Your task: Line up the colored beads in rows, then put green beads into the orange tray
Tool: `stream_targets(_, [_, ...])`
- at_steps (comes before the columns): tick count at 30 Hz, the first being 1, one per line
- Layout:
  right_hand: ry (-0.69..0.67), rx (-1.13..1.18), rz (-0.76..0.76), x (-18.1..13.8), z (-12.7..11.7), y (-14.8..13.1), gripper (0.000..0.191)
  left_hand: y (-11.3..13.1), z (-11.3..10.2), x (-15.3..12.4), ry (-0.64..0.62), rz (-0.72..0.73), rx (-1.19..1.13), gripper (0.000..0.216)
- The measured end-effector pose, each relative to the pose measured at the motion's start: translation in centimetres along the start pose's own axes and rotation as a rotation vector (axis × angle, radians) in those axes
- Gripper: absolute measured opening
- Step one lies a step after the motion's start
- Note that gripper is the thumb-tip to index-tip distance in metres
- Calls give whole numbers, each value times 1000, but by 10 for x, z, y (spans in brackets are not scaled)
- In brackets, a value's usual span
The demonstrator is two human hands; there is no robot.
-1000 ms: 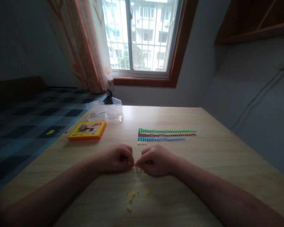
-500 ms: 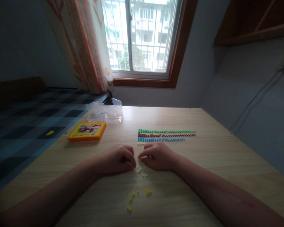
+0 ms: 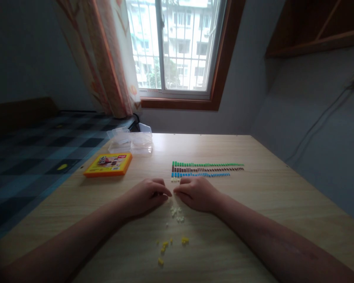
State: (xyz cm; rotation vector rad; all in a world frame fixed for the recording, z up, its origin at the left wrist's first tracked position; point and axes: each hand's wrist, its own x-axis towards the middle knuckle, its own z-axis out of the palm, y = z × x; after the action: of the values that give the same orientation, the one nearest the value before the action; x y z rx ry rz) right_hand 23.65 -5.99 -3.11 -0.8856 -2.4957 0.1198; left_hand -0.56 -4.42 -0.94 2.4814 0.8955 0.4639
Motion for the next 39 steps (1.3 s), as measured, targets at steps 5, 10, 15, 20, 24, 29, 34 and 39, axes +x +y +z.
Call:
stream_targets(5, [124, 51, 33, -1, 4, 3, 22, -1, 1, 0, 52, 3, -48, 24])
stream_targets(10, [100, 58, 46, -3, 5, 4, 17, 0, -1, -2, 50, 17, -59, 24])
stream_targets(15, [60, 102, 23, -2, 0, -1, 15, 2, -4, -3, 3, 22, -28, 22])
stream_targets(20, [-3, 124, -1, -1, -2, -3, 18, 3, -3, -4, -24, 10, -8, 19])
stream_targets(24, [-15, 114, 9, -2, -1, -1, 16, 3, -1, -5, -22, 18, 0, 17])
stream_targets(29, [-27, 72, 0, -1, -1, 0, 18, 2, 0, -4, 2, 26, 5, 21])
stream_targets(34, [-6, 27, 1, 0, 2, 1, 21, 1, 0, -4, 3, 45, -8, 21])
stream_targets(39, [83, 48, 39, -3, 4, 1, 23, 1, 0, -4, -5, 42, 0, 20])
